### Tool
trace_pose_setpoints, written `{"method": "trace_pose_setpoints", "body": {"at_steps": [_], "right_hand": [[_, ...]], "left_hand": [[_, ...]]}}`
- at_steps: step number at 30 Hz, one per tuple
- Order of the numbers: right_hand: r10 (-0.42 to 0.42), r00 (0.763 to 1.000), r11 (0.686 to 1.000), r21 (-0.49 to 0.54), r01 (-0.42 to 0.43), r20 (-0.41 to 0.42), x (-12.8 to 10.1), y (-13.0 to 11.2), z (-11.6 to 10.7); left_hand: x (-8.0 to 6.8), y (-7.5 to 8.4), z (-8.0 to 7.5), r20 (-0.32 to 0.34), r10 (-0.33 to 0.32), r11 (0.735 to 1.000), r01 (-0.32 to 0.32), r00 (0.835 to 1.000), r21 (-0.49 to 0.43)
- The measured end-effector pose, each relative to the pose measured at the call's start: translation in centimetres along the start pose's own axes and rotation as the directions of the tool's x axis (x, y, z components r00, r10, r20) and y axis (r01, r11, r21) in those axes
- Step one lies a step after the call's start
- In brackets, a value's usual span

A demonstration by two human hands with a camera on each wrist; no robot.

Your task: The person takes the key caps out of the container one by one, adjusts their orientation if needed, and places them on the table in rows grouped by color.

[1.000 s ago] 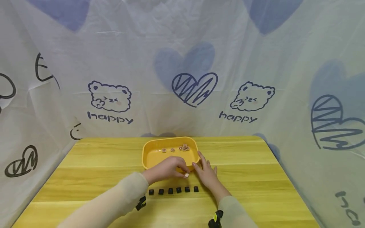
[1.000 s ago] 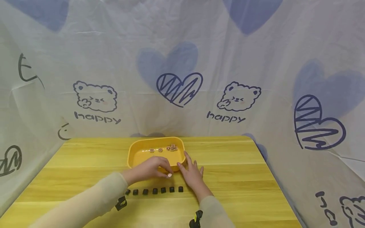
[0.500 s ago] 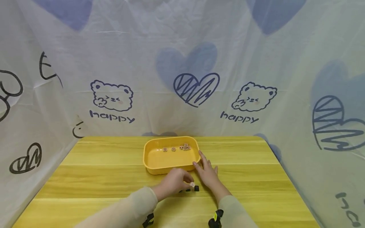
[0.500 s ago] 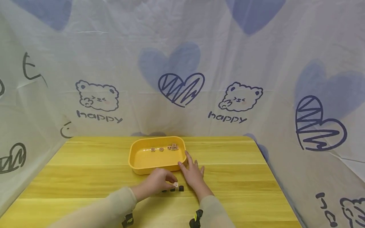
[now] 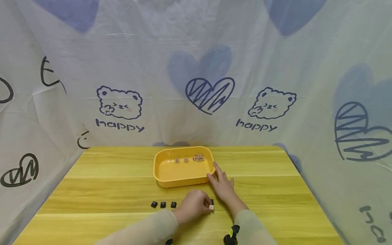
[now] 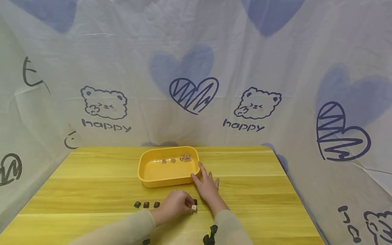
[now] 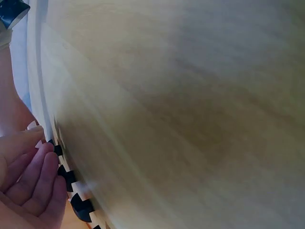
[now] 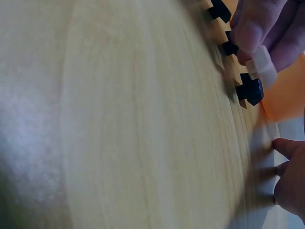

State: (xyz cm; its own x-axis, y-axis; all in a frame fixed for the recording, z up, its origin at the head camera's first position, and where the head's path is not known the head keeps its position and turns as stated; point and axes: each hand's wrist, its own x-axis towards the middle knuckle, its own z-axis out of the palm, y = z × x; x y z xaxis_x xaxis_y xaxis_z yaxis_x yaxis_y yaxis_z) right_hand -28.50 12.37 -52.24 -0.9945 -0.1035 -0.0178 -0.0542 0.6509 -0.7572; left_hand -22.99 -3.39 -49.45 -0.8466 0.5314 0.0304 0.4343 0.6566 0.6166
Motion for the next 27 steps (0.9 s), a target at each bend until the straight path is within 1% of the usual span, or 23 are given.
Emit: {"method": "trace_pose_setpoints", "body": {"at_steps": [5,8,11,16,19,27], "right_hand": [[0.000,1.000,1.000,0.000,0.000,-0.001,0.05,0.05,0.15],[-0.006,1.000,1.000,0.000,0.006,-0.006,0.01,0.04,0.15],[-0.007,1.000,1.000,0.000,0.007,-0.009,0.04,0.10,0.19],[-0.002,1.000,1.000,-0.002,0.002,-0.006,0.08,0.20,0.28],[0.002,1.000,1.000,0.001,-0.002,-0.008,0.11,0.23,0.29],[0.001,1.000,1.000,-0.004,-0.001,-0.014,0.00,0.14,0.24]], "left_hand": [[-0.02,0.17,0.09,0.004,-0.003,0.999,0.003,1.000,0.043],[0.08,0.20,0.14,0.012,-0.006,0.995,0.005,1.000,0.095],[0.13,0.30,0.28,0.015,-0.019,0.988,0.016,1.000,0.155],[0.02,0.49,0.47,0.008,-0.020,0.970,0.017,1.000,0.241],[0.05,0.43,0.56,0.015,-0.024,0.967,0.019,1.000,0.254],[0.29,0.34,0.64,0.030,-0.037,0.970,0.029,0.999,0.239]]}}
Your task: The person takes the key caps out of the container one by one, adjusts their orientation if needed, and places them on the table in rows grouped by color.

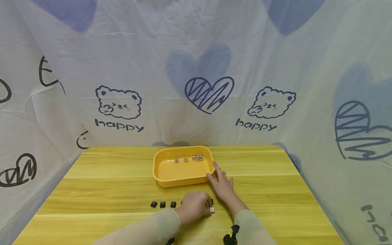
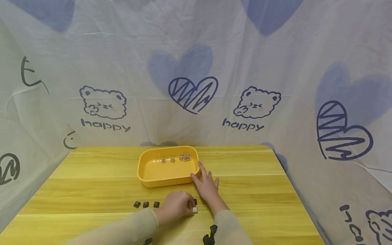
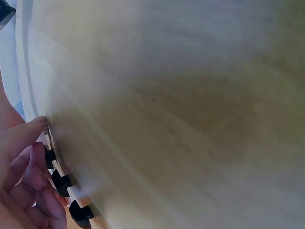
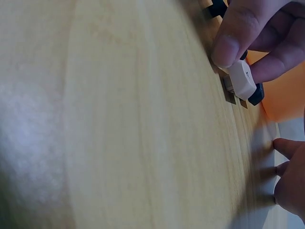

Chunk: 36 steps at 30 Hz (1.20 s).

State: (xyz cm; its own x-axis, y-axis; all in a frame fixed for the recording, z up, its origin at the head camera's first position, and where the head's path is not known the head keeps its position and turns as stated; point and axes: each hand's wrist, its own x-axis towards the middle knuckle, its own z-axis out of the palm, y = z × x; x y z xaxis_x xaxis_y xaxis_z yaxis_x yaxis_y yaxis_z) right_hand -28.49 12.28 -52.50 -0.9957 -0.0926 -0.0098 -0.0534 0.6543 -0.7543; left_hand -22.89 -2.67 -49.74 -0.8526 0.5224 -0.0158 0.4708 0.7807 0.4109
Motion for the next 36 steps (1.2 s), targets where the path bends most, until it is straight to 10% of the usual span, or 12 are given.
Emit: {"method": "trace_pose_setpoints", "body": {"at_steps": [14,36], "right_hand": [[0.000,1.000,1.000,-0.003,0.000,0.011,0.0,-0.1,-0.2],[0.004,1.000,1.000,0.005,-0.005,0.019,-0.1,-0.3,-0.2]], "left_hand": [[0.6,-0.4,-4.4,-0.067,0.029,0.999,-0.026,0.997,0.041],[5.7,-3.1,-12.7,0.152,0.082,0.996,-0.086,0.985,0.016]]}}
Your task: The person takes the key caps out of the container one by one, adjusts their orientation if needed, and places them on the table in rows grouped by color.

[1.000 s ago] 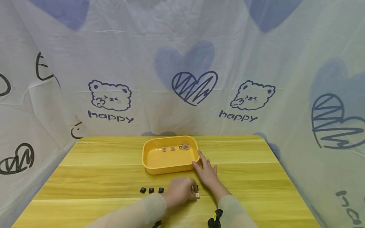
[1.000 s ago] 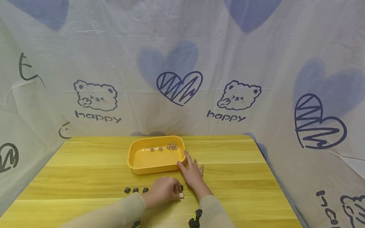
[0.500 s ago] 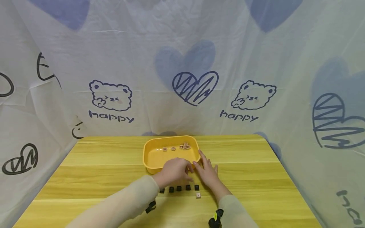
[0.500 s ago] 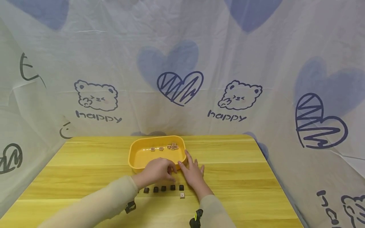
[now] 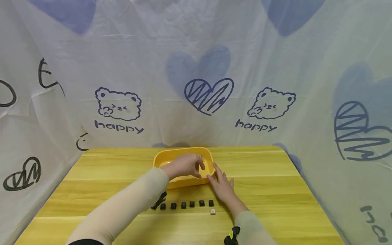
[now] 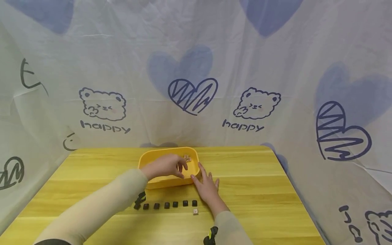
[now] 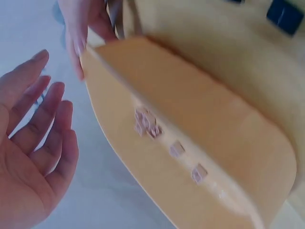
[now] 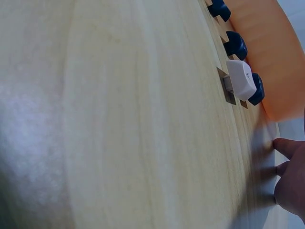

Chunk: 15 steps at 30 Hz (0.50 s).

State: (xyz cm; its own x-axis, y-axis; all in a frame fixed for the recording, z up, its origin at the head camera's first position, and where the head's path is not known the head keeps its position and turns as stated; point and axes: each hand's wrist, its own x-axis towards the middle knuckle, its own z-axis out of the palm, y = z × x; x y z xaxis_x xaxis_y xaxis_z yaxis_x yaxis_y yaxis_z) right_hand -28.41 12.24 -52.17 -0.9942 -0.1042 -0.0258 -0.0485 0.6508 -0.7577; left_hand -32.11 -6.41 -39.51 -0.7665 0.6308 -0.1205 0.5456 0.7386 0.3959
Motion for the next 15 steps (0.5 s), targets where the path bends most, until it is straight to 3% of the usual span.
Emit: {"method": "trace_pose_setpoints", "body": {"at_steps": [4,11,15], "right_hand": [[0.003,1.000,1.000,-0.006,-0.003,-0.003,0.1,0.1,0.0],[0.007,1.000,1.000,0.001,-0.007,-0.006,0.1,0.1,0.0],[0.005,1.000,1.000,0.000,-0.005,-0.013,0.1,0.2,0.1]], "left_hand": [[0.9,-1.2,-0.7,0.018,0.014,0.999,-0.015,1.000,0.030],[2.4,-3.7,-1.4,0.001,0.005,0.979,-0.005,1.000,0.205],[3.2,-5.4,-1.4,0.036,-0.012,0.975,0.004,0.999,0.224]]}}
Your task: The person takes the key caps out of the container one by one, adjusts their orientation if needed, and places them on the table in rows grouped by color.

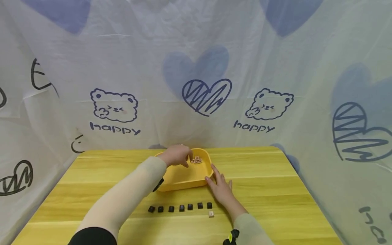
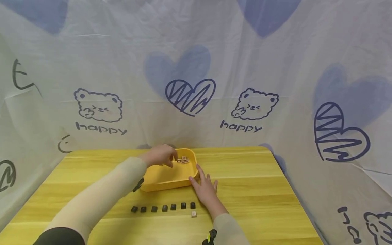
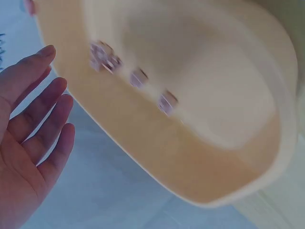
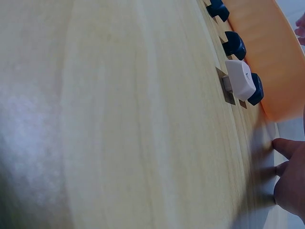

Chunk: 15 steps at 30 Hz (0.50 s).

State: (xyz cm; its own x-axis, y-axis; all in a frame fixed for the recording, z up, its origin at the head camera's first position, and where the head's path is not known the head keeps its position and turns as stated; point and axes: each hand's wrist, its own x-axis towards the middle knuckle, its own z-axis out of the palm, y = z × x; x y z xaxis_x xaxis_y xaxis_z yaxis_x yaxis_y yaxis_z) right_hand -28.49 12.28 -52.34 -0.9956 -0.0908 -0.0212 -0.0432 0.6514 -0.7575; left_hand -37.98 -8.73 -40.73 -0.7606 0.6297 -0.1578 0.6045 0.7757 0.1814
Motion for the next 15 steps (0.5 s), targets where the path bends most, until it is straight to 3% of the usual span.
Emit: {"method": "trace_pose_setpoints", "body": {"at_steps": [7,15], "right_hand": [[-0.007,1.000,1.000,-0.002,0.007,-0.009,0.1,0.2,0.2],[-0.006,1.000,1.000,0.004,0.006,-0.010,0.0,0.2,0.1]], "left_hand": [[0.9,-2.7,1.1,-0.007,0.002,1.000,-0.002,1.000,-0.006],[2.1,-3.1,2.0,0.076,-0.022,1.000,0.020,0.997,0.023]]}}
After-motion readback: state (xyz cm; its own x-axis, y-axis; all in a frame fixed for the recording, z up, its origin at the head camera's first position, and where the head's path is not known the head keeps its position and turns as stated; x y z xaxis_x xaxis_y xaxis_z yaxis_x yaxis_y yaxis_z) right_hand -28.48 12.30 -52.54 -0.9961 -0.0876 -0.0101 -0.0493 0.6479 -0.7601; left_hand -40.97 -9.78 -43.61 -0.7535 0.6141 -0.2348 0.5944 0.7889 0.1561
